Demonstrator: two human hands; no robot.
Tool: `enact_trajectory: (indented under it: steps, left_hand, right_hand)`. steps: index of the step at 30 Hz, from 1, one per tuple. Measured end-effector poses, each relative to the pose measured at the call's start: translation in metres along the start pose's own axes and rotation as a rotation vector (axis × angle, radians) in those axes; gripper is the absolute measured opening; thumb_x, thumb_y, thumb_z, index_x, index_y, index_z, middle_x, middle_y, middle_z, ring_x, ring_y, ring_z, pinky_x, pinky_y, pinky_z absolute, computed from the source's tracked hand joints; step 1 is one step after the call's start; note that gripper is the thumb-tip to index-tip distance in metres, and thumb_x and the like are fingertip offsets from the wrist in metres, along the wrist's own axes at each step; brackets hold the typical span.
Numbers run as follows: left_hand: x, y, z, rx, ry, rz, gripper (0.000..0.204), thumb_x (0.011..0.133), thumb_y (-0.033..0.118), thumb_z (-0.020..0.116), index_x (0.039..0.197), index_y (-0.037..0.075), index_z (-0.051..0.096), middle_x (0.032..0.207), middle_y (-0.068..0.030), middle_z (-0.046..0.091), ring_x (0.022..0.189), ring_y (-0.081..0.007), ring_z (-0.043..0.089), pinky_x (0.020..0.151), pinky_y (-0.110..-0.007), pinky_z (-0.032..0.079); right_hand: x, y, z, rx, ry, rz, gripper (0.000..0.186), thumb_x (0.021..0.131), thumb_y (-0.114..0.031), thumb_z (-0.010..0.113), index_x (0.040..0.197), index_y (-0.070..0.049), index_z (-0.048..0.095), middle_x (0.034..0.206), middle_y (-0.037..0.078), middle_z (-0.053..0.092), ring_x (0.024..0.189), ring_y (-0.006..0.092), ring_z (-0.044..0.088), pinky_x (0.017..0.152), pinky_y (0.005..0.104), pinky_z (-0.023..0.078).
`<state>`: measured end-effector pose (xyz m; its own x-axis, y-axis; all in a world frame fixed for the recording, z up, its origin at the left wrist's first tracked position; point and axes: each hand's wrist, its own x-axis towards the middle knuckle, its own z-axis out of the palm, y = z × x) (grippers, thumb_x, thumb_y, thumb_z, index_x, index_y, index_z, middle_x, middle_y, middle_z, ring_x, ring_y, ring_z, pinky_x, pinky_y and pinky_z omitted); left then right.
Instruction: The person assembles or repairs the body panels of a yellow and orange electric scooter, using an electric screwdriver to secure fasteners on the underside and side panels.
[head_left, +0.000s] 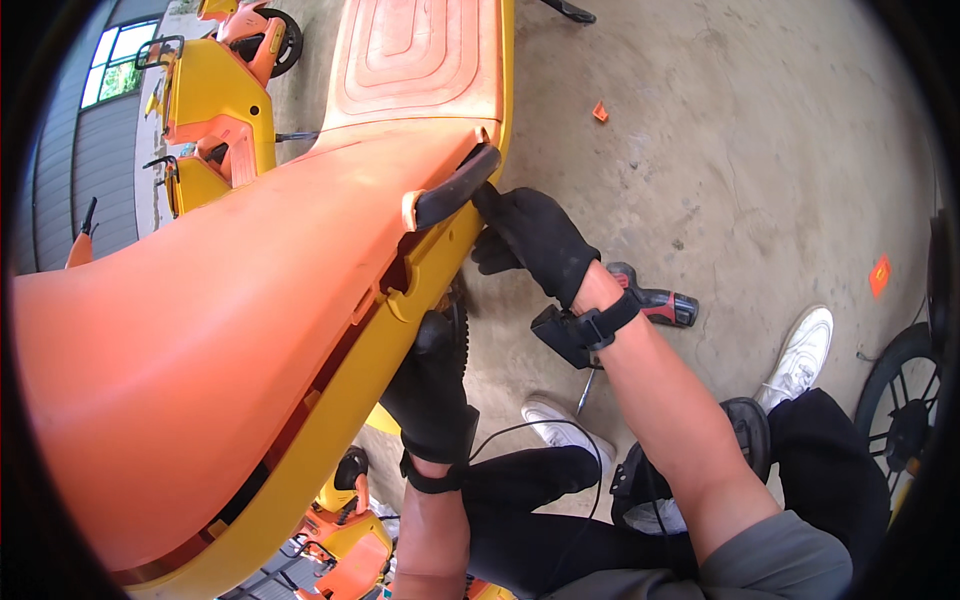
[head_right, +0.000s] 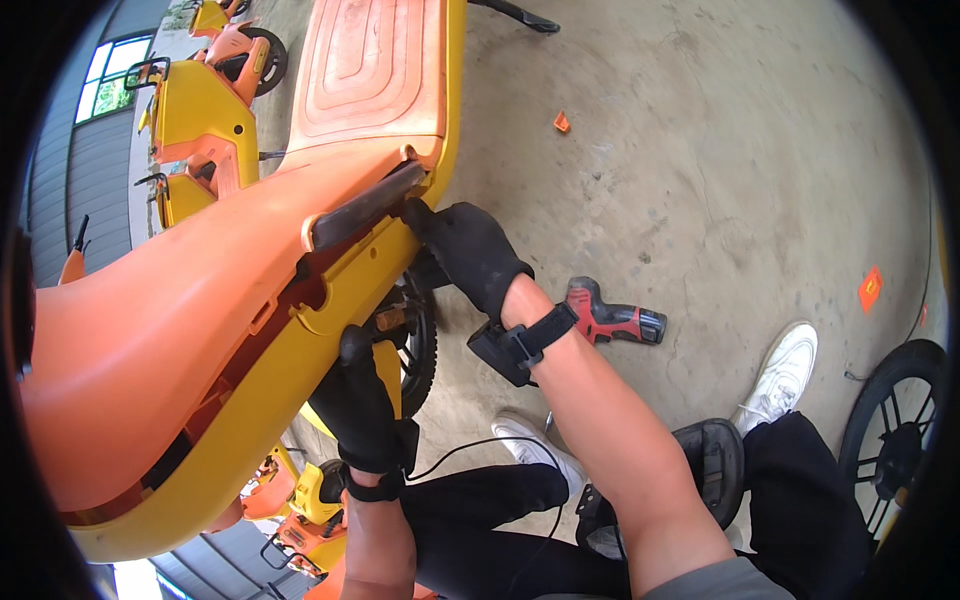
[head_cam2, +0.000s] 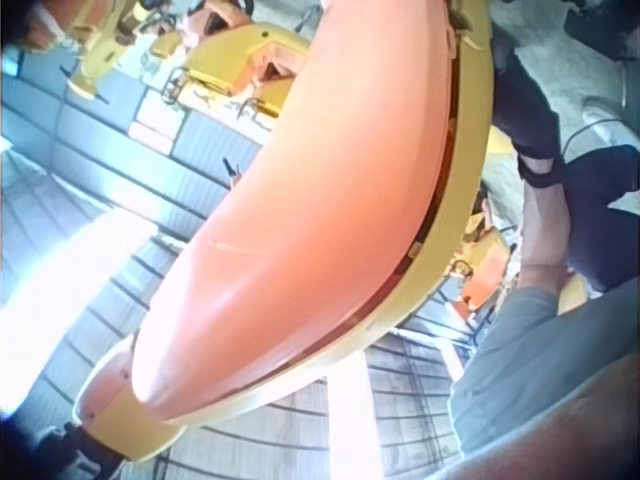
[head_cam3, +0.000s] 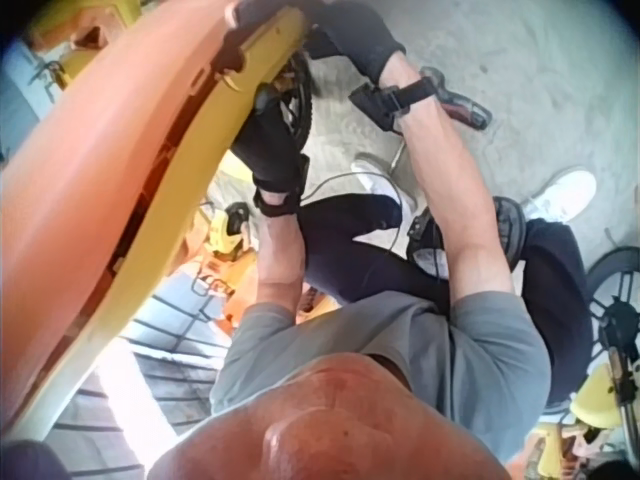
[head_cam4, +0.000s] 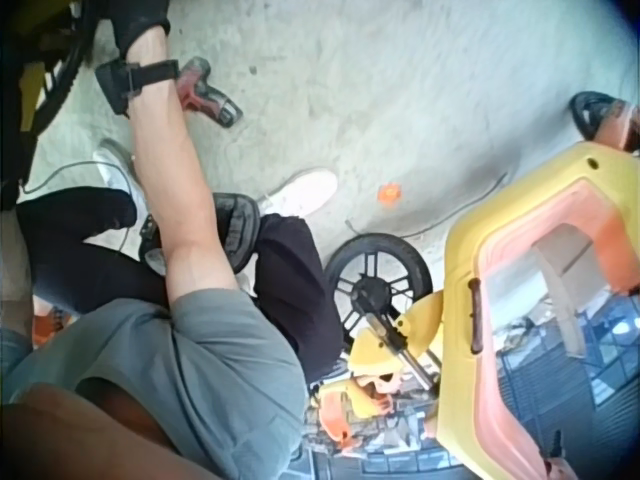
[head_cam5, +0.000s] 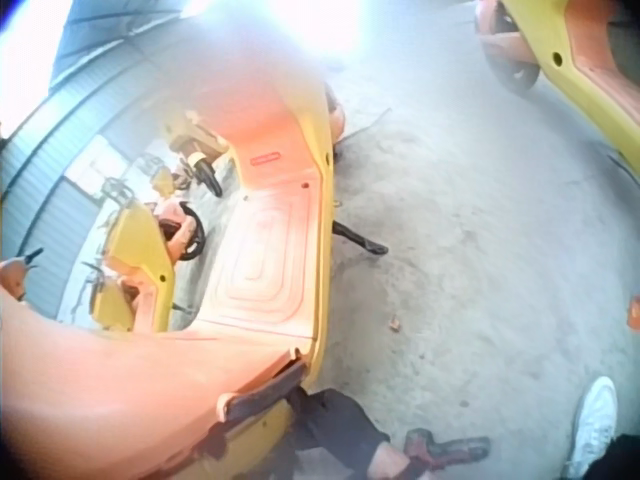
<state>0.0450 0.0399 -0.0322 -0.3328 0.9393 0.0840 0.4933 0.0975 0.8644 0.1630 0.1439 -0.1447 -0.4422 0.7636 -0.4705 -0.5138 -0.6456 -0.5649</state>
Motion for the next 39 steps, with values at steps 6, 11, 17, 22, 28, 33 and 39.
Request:
enact_trajectory:
  steps: [6,11,17,22,28,33,39]
  left_hand:
    - [0.0,-0.007,0.007,0.04,0.028,0.065,0.034,0.095,0.002,0.061,0.128,0.001,0.052,0.112,-0.0065,0.06,0.097,-0.0157,0.062,0.085,-0.032,0.055]
    - [0.006,-0.009,0.012,-0.174,0.008,0.019,0.028,0.096,-0.001,0.058,0.124,0.0,0.053,0.109,-0.0052,0.059,0.096,-0.0148,0.059,0.085,-0.029,0.052]
    - [0.011,-0.018,0.012,-0.225,0.007,-0.01,0.022,0.1,0.002,0.052,0.121,-0.001,0.053,0.108,-0.0073,0.056,0.091,-0.015,0.052,0.078,-0.028,0.047]
    - [0.012,-0.023,0.012,-0.283,0.009,0.031,0.022,0.1,0.001,0.05,0.122,-0.001,0.051,0.107,-0.0076,0.054,0.088,-0.0157,0.05,0.076,-0.027,0.044]
    - [0.007,-0.012,0.021,-0.208,0.053,0.05,0.023,0.096,-0.007,0.052,0.119,-0.002,0.051,0.104,-0.0063,0.055,0.088,-0.0137,0.052,0.076,-0.026,0.045]
    - [0.008,-0.016,0.026,-0.057,0.066,0.165,0.025,0.093,-0.011,0.054,0.116,-0.003,0.054,0.096,-0.0039,0.057,0.084,-0.0121,0.053,0.078,-0.025,0.046]
    - [0.011,-0.028,0.027,-0.043,0.142,0.185,0.023,0.094,-0.007,0.057,0.117,-0.004,0.056,0.105,-0.0065,0.063,0.093,-0.0142,0.059,0.085,-0.028,0.048]
  right_hand:
    - [0.0,-0.003,0.005,0.001,0.072,-0.03,0.054,0.093,-0.048,0.067,0.099,0.004,0.055,0.081,0.014,0.067,0.069,0.02,0.069,0.063,0.033,0.06]
    - [-0.001,-0.001,0.006,-0.206,0.253,-0.028,0.052,0.093,-0.05,0.067,0.096,0.001,0.057,0.073,0.008,0.063,0.057,0.0158,0.063,0.052,0.0303,0.054]
    - [0.0,0.029,-0.045,0.268,0.397,0.16,0.049,0.098,-0.055,0.055,0.09,-0.007,0.057,0.061,-0.003,0.042,0.045,0.0085,0.036,0.042,0.0246,0.031]
    - [-0.003,0.043,-0.05,0.395,0.082,0.092,0.049,0.094,-0.053,0.063,0.101,-0.005,0.057,0.077,0.004,0.057,0.065,0.015,0.056,0.059,0.0292,0.051]
    - [-0.002,0.016,0.007,0.043,0.217,-0.185,0.038,0.094,-0.036,0.07,0.105,0.0,0.061,0.088,0.01,0.066,0.079,0.0198,0.067,0.074,0.0336,0.058]
    - [0.002,0.003,0.006,0.068,0.182,-0.237,0.03,0.094,-0.027,0.071,0.096,0.003,0.064,0.085,0.011,0.067,0.073,0.0181,0.067,0.071,0.03,0.058]
    - [0.002,-0.008,-0.008,0.081,0.052,-0.079,0.049,0.094,-0.043,0.069,0.104,0.005,0.063,0.094,0.012,0.066,0.081,0.0218,0.068,0.076,0.0343,0.06]
